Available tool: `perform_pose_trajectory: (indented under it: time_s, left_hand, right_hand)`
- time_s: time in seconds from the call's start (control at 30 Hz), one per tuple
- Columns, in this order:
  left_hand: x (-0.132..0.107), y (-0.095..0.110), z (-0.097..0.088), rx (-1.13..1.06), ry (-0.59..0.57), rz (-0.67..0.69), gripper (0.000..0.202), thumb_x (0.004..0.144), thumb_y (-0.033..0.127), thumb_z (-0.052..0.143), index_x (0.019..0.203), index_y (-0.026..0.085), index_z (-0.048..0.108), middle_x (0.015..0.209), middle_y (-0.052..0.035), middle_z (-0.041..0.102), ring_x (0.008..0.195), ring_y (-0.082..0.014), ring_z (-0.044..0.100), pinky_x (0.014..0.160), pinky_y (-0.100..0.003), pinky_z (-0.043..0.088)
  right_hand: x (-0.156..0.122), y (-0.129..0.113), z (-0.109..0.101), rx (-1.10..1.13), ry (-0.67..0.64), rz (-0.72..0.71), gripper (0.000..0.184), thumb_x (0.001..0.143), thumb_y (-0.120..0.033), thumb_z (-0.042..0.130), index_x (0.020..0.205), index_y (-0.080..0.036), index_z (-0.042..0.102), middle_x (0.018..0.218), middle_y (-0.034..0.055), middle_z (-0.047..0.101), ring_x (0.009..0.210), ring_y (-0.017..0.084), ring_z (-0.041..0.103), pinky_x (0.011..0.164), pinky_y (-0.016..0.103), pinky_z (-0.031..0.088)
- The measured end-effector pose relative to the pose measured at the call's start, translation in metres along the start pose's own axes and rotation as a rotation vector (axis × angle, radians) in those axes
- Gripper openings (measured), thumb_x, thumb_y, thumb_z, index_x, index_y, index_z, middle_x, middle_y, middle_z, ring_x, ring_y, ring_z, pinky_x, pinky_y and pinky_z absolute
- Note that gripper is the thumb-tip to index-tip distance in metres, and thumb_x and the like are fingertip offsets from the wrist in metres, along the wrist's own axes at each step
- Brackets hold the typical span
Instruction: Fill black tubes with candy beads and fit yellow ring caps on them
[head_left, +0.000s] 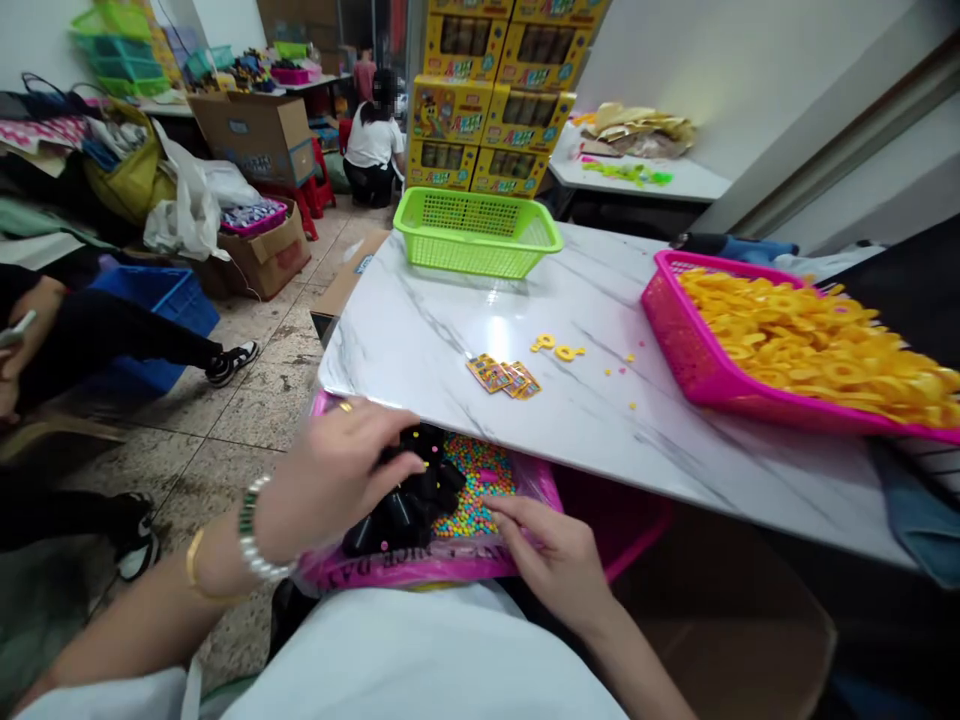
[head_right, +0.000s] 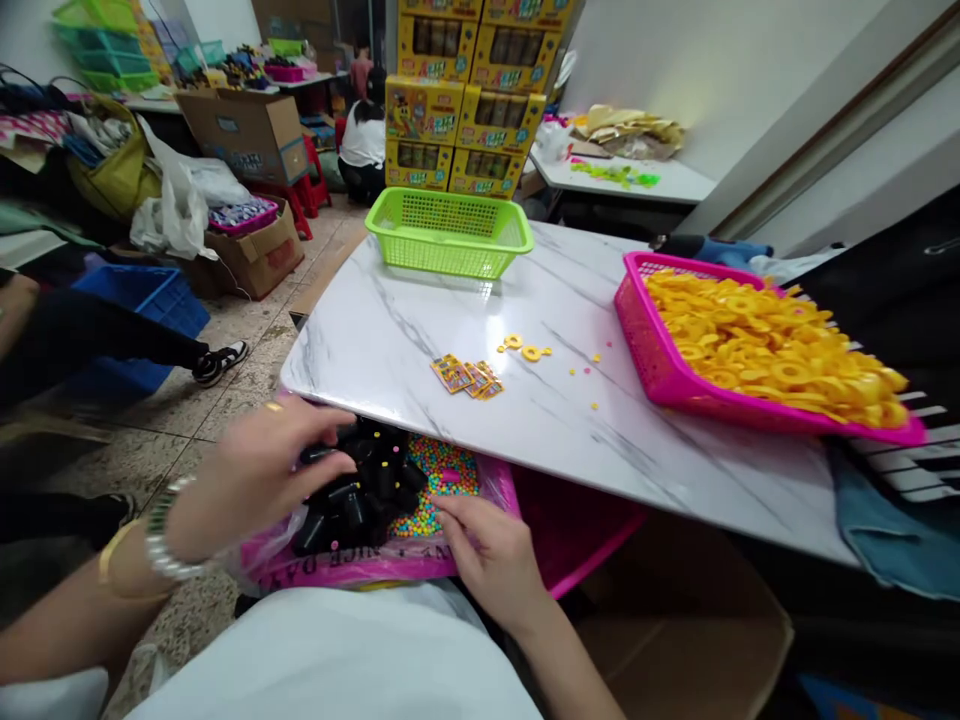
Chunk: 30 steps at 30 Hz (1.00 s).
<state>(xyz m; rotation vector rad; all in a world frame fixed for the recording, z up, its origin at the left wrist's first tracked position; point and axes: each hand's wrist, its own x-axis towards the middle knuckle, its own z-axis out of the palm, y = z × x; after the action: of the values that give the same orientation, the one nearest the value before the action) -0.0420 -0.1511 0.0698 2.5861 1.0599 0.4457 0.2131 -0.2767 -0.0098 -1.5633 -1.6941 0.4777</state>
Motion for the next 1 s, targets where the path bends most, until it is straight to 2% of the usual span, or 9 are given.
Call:
perform_pose_trajectory:
  time_s: [0.1,0.2,0.3,0.4,0.5,0.63,0.77,0.9,1.0]
  left_hand:
    - [0.028,-0.016,0.044,0.217,-0.267,-0.037,0.025,0.089,0.022,0.066,0.112,0.012,0.066,0.095,-0.0122,0.068,0.095,-0.0274,0.063,0.083,-0.039,0.053]
    - [0.031,-0.023,0.066,0.288,-0.311,-0.034,0.018,0.088,0.019,0.066,0.105,0.013,0.066,0.100,-0.0131,0.065,0.099,-0.0275,0.060,0.086,-0.039,0.052]
    - [0.027,-0.017,0.064,0.260,-0.260,0.036,0.013,0.086,0.018,0.068,0.098,0.014,0.063,0.103,-0.0112,0.061,0.099,-0.0256,0.060,0.086,-0.037,0.052]
    - [0.025,-0.005,0.059,0.224,-0.300,0.171,0.010,0.087,0.015,0.066,0.094,0.015,0.059,0.096,-0.0079,0.062,0.090,-0.0228,0.061,0.079,-0.035,0.054]
    - [0.026,0.008,0.061,0.190,-0.373,0.316,0.009,0.089,0.013,0.063,0.096,0.015,0.058,0.095,-0.0081,0.063,0.088,-0.0234,0.062,0.076,-0.036,0.054]
    - [0.041,0.021,0.069,0.012,-0.471,0.402,0.021,0.089,0.019,0.065,0.107,0.015,0.055,0.099,-0.0071,0.065,0.090,-0.0217,0.063,0.076,-0.033,0.054]
    - [0.071,0.023,0.093,0.030,-0.463,0.461,0.013,0.094,0.019,0.055,0.104,0.011,0.058,0.099,-0.0109,0.066,0.091,-0.0226,0.064,0.078,-0.033,0.051]
    - [0.086,0.017,0.129,0.166,-0.492,0.669,0.013,0.091,0.017,0.056,0.095,0.011,0.066,0.092,-0.0137,0.069,0.084,-0.0244,0.064,0.076,-0.036,0.047]
    - [0.076,0.006,0.141,0.153,-0.488,0.731,0.019,0.090,0.023,0.059,0.076,0.014,0.068,0.076,-0.0107,0.069,0.073,-0.0225,0.062,0.071,-0.037,0.043]
  right_hand:
    - [0.007,-0.004,0.017,0.021,0.008,0.034,0.027,0.096,-0.027,0.051,0.102,-0.023,0.077,0.099,0.0085,0.077,0.091,0.023,0.074,0.084,0.037,0.061]
    - [0.027,-0.010,0.032,-0.006,0.048,-0.070,0.026,0.095,-0.024,0.053,0.109,-0.023,0.075,0.114,0.0105,0.072,0.107,0.023,0.069,0.096,0.040,0.056]
    - [0.048,-0.016,0.043,-0.080,-0.040,-0.146,0.030,0.092,-0.019,0.057,0.120,-0.019,0.068,0.127,0.0141,0.066,0.118,0.025,0.062,0.102,0.043,0.052]
    - [0.056,-0.019,0.046,-0.133,-0.205,-0.092,0.027,0.088,-0.012,0.059,0.114,-0.014,0.064,0.111,0.0147,0.069,0.107,0.027,0.064,0.095,0.044,0.054]
    - [0.046,-0.016,0.038,-0.087,-0.281,-0.025,0.033,0.081,-0.004,0.059,0.112,-0.014,0.060,0.107,0.0117,0.068,0.104,0.025,0.063,0.092,0.040,0.053]
    - [0.022,-0.003,0.015,-0.015,-0.358,0.130,0.045,0.077,0.000,0.056,0.119,-0.015,0.055,0.110,0.0089,0.067,0.102,0.021,0.064,0.090,0.033,0.052]
    - [0.012,0.011,-0.006,-0.347,-0.417,0.300,0.053,0.082,-0.001,0.051,0.134,-0.013,0.053,0.122,0.0130,0.064,0.107,0.023,0.064,0.095,0.034,0.050]
    - [0.024,0.009,-0.005,-0.752,-0.537,0.291,0.031,0.089,-0.007,0.049,0.115,-0.010,0.066,0.103,0.0155,0.069,0.101,0.029,0.062,0.089,0.038,0.049]
    - [0.038,0.005,0.006,-0.846,-0.597,0.254,0.024,0.091,-0.007,0.046,0.098,-0.008,0.070,0.089,0.0188,0.069,0.098,0.033,0.061,0.086,0.042,0.047]
